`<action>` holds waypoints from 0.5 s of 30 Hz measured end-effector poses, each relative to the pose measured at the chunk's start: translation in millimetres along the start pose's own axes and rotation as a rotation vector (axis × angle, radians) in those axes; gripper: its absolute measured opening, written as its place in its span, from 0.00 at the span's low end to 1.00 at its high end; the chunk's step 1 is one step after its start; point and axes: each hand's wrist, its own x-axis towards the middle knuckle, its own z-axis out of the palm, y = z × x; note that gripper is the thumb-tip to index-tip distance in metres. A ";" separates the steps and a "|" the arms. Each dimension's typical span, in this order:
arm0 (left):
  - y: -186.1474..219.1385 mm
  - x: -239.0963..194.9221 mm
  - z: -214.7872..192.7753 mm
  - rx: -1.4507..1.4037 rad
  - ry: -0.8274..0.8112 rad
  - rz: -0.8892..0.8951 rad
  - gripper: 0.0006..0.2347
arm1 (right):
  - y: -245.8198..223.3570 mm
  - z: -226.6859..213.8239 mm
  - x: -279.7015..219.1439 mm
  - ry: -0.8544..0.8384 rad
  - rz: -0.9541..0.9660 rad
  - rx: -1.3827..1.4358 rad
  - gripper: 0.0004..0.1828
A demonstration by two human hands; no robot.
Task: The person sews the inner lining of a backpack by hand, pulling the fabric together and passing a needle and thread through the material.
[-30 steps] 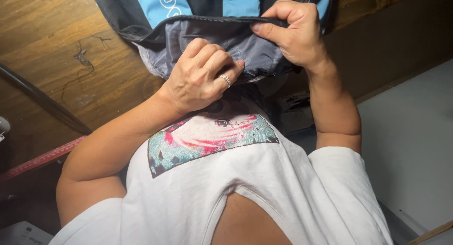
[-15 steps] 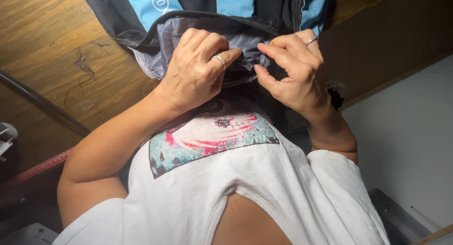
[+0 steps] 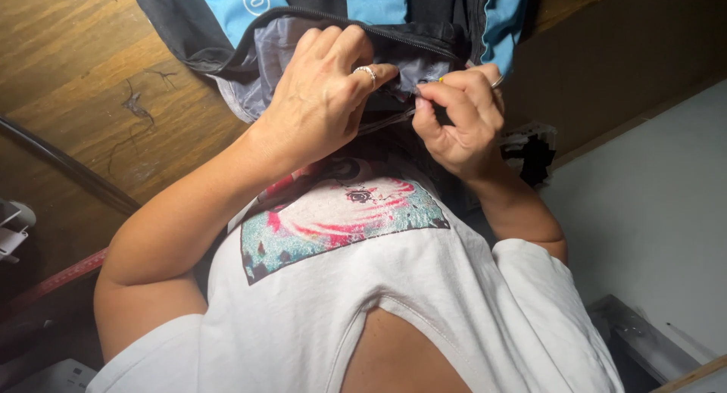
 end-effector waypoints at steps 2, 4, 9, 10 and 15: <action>-2.5 1.0 1.8 0.004 -0.006 0.007 0.11 | 3.9 1.0 3.0 0.005 0.001 0.077 0.06; -6.3 0.8 5.4 -0.085 0.038 -0.011 0.09 | 5.7 -0.1 12.4 -0.081 -0.110 0.098 0.08; -18.1 0.1 8.4 -0.213 0.080 -0.015 0.11 | 19.0 9.6 9.8 -0.044 -0.203 0.137 0.06; -20.8 0.8 8.9 -0.226 0.043 -0.038 0.12 | 22.7 11.5 7.9 -0.029 -0.225 0.159 0.07; -20.1 6.0 7.4 -0.029 0.035 -0.002 0.11 | 32.7 24.1 -0.8 0.052 -0.123 0.188 0.09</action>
